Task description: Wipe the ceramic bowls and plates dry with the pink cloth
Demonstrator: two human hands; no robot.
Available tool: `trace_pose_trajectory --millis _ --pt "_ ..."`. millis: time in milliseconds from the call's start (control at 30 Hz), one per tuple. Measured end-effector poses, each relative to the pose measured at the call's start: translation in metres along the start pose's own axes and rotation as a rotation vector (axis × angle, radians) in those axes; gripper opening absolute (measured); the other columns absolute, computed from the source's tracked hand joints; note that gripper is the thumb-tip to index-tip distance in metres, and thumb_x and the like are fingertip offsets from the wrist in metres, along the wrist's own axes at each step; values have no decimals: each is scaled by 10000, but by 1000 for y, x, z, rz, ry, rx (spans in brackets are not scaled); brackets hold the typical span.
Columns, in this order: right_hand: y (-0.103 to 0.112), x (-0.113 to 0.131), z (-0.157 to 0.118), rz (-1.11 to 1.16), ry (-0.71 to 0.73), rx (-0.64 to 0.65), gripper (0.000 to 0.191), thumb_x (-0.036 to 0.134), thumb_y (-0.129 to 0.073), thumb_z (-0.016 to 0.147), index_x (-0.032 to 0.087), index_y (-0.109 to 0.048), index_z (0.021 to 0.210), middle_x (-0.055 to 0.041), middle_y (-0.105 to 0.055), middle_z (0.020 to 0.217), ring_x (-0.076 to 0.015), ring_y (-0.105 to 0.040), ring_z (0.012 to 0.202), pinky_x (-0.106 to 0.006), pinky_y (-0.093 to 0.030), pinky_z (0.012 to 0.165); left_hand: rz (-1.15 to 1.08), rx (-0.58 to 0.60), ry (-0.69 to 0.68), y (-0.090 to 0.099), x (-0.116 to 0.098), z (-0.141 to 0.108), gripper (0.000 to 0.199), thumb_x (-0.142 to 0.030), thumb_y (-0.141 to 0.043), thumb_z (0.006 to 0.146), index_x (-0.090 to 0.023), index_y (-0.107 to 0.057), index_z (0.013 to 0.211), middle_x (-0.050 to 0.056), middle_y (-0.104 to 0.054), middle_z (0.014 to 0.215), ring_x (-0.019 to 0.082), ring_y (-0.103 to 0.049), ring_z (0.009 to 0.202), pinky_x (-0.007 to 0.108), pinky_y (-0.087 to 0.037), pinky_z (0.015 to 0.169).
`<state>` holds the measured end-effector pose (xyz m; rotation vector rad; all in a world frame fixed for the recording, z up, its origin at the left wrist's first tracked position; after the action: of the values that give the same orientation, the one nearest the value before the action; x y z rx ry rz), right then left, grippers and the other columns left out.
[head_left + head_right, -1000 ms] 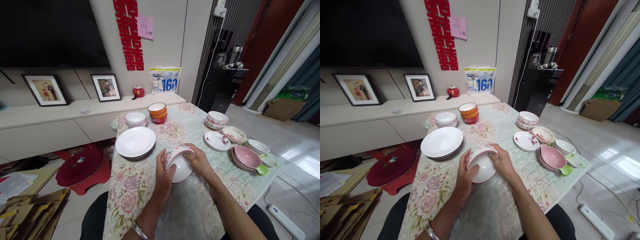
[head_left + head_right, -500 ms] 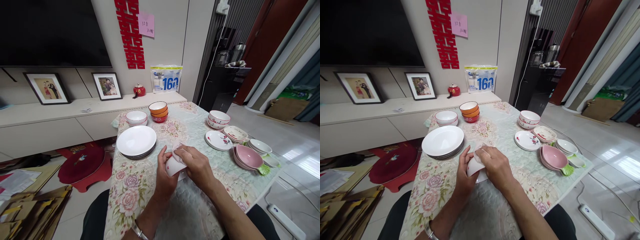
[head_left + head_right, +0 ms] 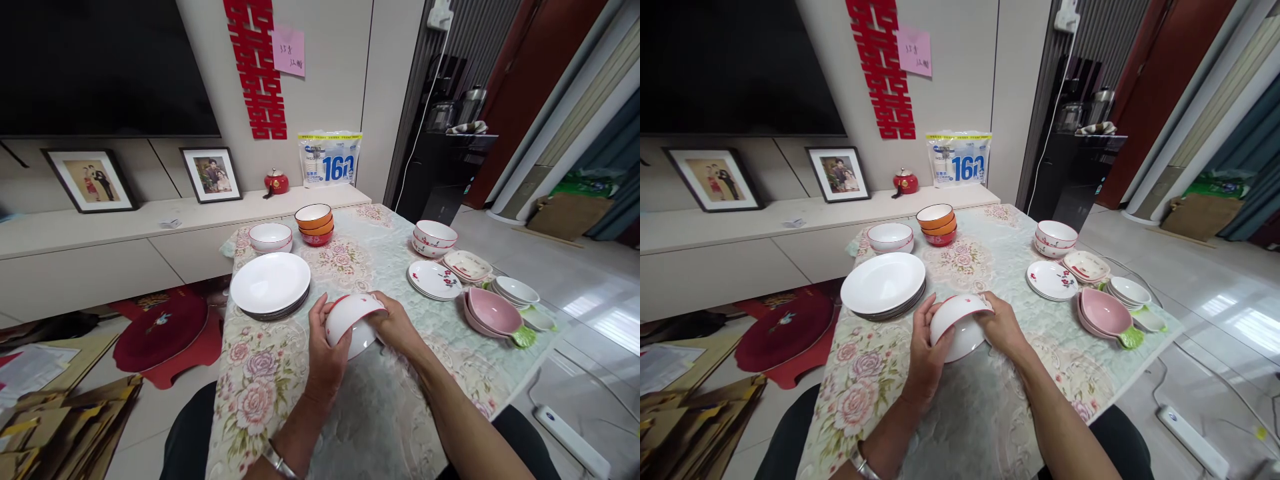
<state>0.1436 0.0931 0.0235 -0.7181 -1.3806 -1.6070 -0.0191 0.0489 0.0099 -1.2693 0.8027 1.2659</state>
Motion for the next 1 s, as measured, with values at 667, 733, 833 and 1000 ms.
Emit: trace_pose_trajectory --millis 667,733,833,1000 --pt "-17 104 -38 -601 735 -89 230 135 -504 924 211 -651 1083 -83 -692 1135 -236 -600 1070 -420 -462 966 90 43 -73 -9 -14 -4 746 -227 -694 733 -178 -333 1384 165 -572 1304 287 -573 1198 402 -450 1003" --pt "-9 92 -30 -493 661 -119 320 66 -477 873 213 -647 1101 -87 -689 1127 -226 -600 1101 -392 -470 964 40 61 -62 -10 -10 -5 743 -229 -690 741 -181 -331 1390 145 -594 1234 266 -602 1133 395 -461 982" --pt "1 69 -17 -341 518 -136 428 17 -455 787 209 -646 1118 -82 -687 1106 -215 -611 1102 -353 -492 923 -7 34 -31 -7 -1 -4 726 -231 -687 743 -190 -347 1384 121 -592 1183 241 -621 1053 376 -478 936" --pt "4 18 -1 -167 127 -24 269 129 -519 798 215 -668 1005 -32 -718 957 -196 -667 868 -297 -502 750 -25 -5 0 -2 1 -2 699 -282 -712 728 -171 -400 1343 129 -593 1191 247 -609 1078 381 -465 955"
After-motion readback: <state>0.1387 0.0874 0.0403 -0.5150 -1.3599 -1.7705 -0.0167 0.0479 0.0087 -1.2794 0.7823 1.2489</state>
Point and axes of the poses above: each hand's wrist, its own z-axis towards the middle knuckle, its own y-axis out of the back of the hand, x = y × z, the point moved 6 cm from there along z, towards the middle knuckle
